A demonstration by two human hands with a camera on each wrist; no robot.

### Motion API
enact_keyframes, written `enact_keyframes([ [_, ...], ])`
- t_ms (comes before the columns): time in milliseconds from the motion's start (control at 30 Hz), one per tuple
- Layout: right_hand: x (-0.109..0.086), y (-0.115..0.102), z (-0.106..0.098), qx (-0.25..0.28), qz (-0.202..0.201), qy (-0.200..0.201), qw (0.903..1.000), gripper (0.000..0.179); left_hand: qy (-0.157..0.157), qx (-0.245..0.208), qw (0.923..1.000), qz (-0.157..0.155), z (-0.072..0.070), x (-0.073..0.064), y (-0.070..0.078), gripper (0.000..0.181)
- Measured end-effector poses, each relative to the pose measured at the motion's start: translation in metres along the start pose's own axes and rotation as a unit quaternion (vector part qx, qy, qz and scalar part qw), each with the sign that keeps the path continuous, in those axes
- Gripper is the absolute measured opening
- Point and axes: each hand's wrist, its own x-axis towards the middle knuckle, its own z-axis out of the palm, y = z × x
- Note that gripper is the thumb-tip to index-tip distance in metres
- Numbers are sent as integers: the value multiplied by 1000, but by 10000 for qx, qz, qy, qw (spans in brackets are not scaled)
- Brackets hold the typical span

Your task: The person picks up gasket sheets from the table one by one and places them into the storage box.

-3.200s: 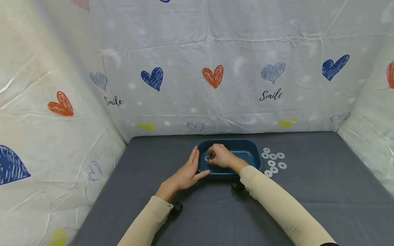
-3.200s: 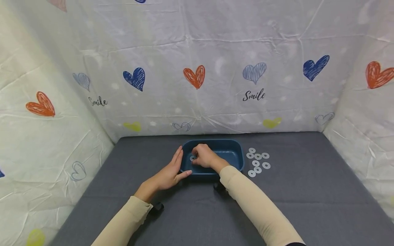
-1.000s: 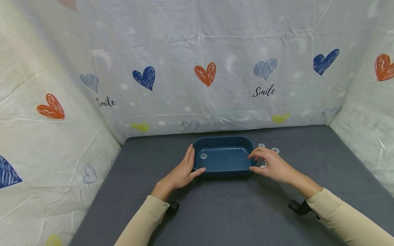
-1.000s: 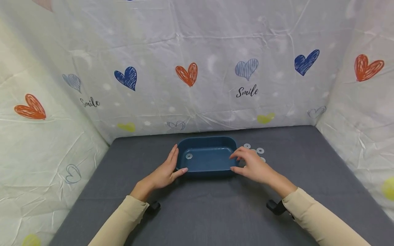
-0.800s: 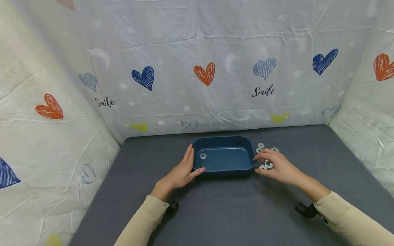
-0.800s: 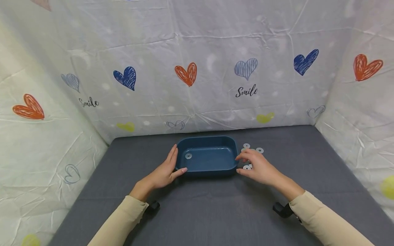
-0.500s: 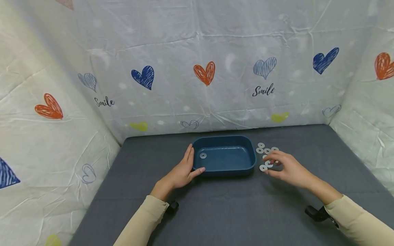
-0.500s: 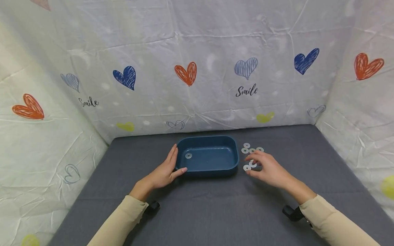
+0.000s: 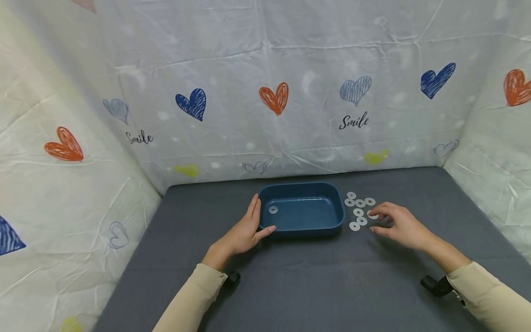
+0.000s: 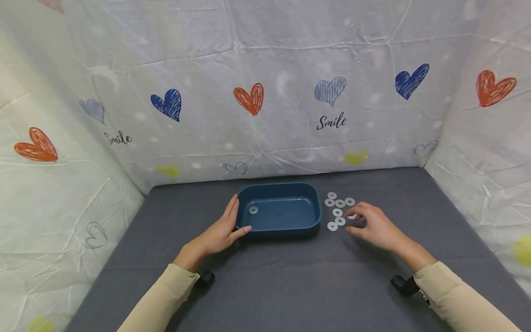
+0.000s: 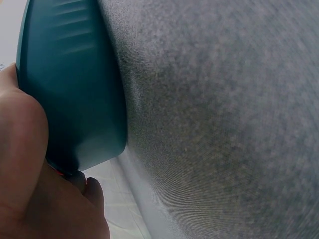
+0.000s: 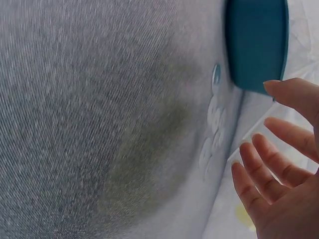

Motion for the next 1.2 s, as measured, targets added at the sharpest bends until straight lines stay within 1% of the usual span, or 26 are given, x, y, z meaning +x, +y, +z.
enact_keyframes([
  [133,3,7,0,-62,126,55,9999,31,-18,18,10000,10,0,0,0,100],
  [267,8,13,2,-31,312,31,9995,32,-41,-6,10000,-69,-2,-1,2,99],
  [433,15,20,5,-61,578,38,9983,32,-27,1,10000,-34,-1,-1,1,99],
  [567,18,26,7,-76,681,18,9976,32,-49,7,10000,-46,-2,0,0,99],
  [733,22,30,8,-37,813,-20,9967,33,-42,14,10000,-63,-1,0,-1,100],
  [933,26,34,10,54,1024,-71,9947,33,5,11,10000,-10,-1,0,0,100],
  [1200,30,38,12,63,1252,-199,9919,38,12,4,10000,-5,0,0,-1,100],
])
